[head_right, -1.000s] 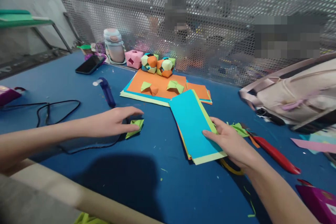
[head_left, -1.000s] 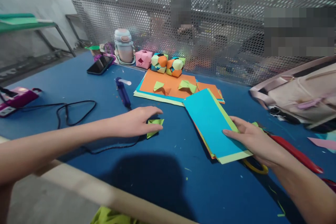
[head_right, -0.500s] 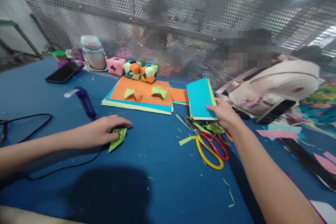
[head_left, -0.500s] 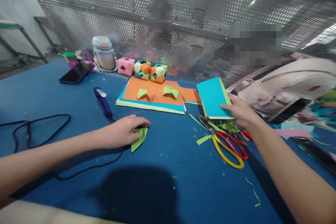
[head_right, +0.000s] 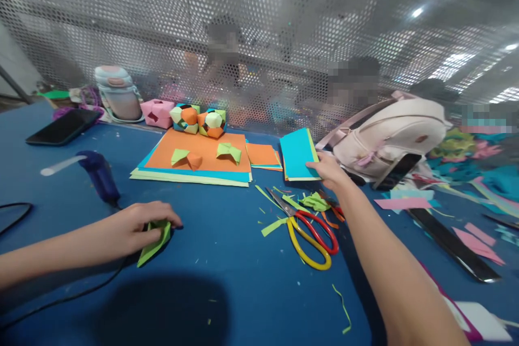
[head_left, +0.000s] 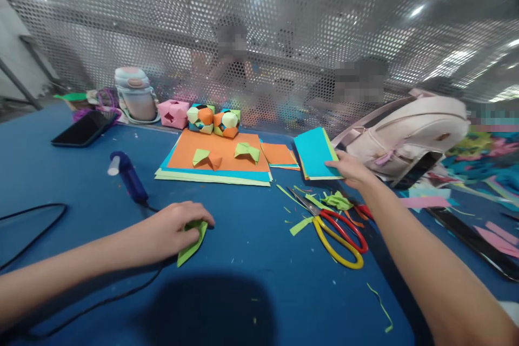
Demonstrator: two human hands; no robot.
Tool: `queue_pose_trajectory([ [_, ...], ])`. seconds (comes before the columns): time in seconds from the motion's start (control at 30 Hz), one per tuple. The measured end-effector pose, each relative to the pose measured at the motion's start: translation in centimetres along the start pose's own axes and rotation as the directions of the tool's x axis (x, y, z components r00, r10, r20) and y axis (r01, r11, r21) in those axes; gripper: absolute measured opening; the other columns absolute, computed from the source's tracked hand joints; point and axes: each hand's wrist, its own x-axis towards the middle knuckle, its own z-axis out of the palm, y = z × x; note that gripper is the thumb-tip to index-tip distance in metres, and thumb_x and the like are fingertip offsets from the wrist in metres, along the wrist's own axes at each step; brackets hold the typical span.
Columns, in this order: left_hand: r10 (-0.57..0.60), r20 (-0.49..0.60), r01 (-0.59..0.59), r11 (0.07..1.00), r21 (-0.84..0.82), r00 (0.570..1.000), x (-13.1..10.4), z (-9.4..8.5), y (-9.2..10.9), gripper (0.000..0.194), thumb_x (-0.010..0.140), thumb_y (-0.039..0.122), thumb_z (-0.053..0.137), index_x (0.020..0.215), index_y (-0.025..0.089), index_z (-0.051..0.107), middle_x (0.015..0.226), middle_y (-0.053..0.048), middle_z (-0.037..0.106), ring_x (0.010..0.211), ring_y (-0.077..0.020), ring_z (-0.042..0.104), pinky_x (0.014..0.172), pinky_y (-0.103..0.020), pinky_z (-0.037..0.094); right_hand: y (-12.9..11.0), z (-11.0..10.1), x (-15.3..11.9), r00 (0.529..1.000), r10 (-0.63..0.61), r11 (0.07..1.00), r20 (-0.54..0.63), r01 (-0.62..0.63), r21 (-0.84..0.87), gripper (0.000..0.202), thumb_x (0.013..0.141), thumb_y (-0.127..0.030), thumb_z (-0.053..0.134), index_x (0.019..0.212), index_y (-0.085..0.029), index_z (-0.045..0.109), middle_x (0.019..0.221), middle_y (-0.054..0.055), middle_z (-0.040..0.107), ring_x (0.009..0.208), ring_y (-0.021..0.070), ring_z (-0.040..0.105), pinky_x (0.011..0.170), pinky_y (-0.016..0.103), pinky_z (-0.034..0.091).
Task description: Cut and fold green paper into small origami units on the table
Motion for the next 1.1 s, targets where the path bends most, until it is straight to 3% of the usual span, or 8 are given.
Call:
queue_pose_trajectory([
  [0.17, -0.062, -0.144, 0.041, 0.988, -0.146, 0.988, 0.1, -0.3, 0.1, 0.036, 0.068, 0.014, 0.047, 0.096, 0.022, 0.068, 0.100, -0.003, 0.068, 0.093, -0.0206, 0.061, 0.080, -0.024, 0.046, -1.2, -0.5, 0.1, 0.999, 0.044, 0.996, -0.012, -0.043, 0.077, 0.025, 0.061, -0.011, 0.071, 0.083, -0.017, 0.061, 0.064, 0.003, 0.070, 0.051, 0.0162, 0.062, 0.048, 0.026, 0.049],
  [0.3, -0.200, -0.341, 0.060, 0.923, -0.381, 0.918, 1.4, -1.4, 2.1, 0.024, 0.067, 0.020, 0.057, 0.088, 0.020, 0.069, 0.095, -0.005, 0.068, 0.089, -0.0228, 0.062, 0.072, -0.026, 0.050, -3.8, 0.4, -2.0, 0.997, 0.019, 0.988, 0.069, -0.030, 0.150, 0.026, 0.061, -0.014, 0.071, 0.085, -0.018, 0.060, 0.070, 0.002, 0.071, 0.053, 0.0151, 0.062, 0.051, 0.027, 0.052],
  [0.37, -0.281, -0.276, 0.065, 0.800, -0.596, 0.919, 2.5, -1.4, 3.6, 0.020, 0.071, 0.023, 0.061, 0.089, 0.017, 0.066, 0.092, -0.007, 0.068, 0.088, -0.0213, 0.063, 0.079, -0.029, 0.050, -5.5, 1.8, -4.2, 0.991, -0.001, 0.984, 0.134, -0.022, 0.175, 0.031, 0.062, -0.018, 0.072, 0.090, -0.019, 0.060, 0.075, 0.003, 0.072, 0.055, 0.0158, 0.063, 0.052, 0.029, 0.053],
  [0.47, -0.346, -0.146, 0.039, 0.476, -0.879, 0.927, 4.2, -0.6, 5.7, 0.029, 0.076, 0.029, 0.064, 0.102, 0.017, 0.057, 0.101, -0.008, 0.066, 0.090, -0.0187, 0.064, 0.080, -0.031, 0.053, -7.7, 4.7, -8.5, 0.955, -0.062, 0.975, 0.289, -0.005, 0.224, 0.044, 0.063, -0.025, 0.074, 0.103, -0.023, 0.057, 0.087, 0.003, 0.072, 0.064, 0.0190, 0.066, 0.058, 0.034, 0.056],
  [0.6, -0.280, 0.110, 0.155, 0.144, -0.977, 0.954, 5.0, 1.2, 6.9, 0.027, 0.077, 0.022, 0.065, 0.102, 0.017, 0.058, 0.099, -0.009, 0.065, 0.083, -0.0177, 0.065, 0.062, -0.026, 0.057, -8.2, 8.2, -13.9, 0.867, -0.104, 0.974, 0.486, -0.012, 0.228, 0.046, 0.072, -0.034, 0.069, 0.114, -0.023, 0.052, 0.101, 0.006, 0.070, 0.077, 0.0209, 0.068, 0.070, 0.039, 0.057],
  [0.8, -0.354, 0.161, 0.151, -0.055, -0.987, 0.921, 4.4, 2.1, 6.1, 0.015, 0.079, 0.004, 0.056, 0.091, 0.011, 0.061, 0.078, -0.005, 0.063, 0.062, -0.0105, 0.062, 0.062, -0.024, 0.059, -8.0, 9.5, -16.9, 0.837, -0.230, 0.973, 0.496, 0.200, 0.112, 0.038, 0.081, -0.040, 0.060, 0.115, -0.024, 0.054, 0.107, 0.004, 0.065, 0.086, 0.0187, 0.063, 0.070, 0.031, 0.053],
  [0.97, -0.390, 0.054, 0.003, -0.131, -0.991, 0.919, 4.6, 1.9, 5.6, 0.019, 0.075, -0.004, 0.053, 0.087, 0.010, 0.060, 0.090, -0.007, 0.063, 0.073, -0.0125, 0.063, 0.071, -0.030, 0.060, -8.8, 9.5, -17.7, 0.853, -0.232, 0.972, 0.468, 0.183, 0.148, 0.036, 0.087, -0.053, 0.048, 0.091, -0.021, 0.063, 0.087, 0.002, 0.065, 0.076, 0.0159, 0.058, 0.066, 0.027, 0.047],
  [1.1, -0.360, 0.046, -0.013, -0.162, -0.987, 0.932, 4.5, 1.8, 5.6, 0.025, 0.073, -0.005, 0.048, 0.090, 0.010, 0.060, 0.091, -0.007, 0.064, 0.072, -0.0118, 0.063, 0.066, -0.027, 0.059, -8.8, 10.0, -18.0, 0.840, -0.159, 0.972, 0.518, 0.043, 0.229, 0.038, 0.083, -0.055, 0.053, 0.081, -0.018, 0.064, 0.082, 0.003, 0.066, 0.073, 0.0160, 0.057, 0.066, 0.027, 0.045],
])
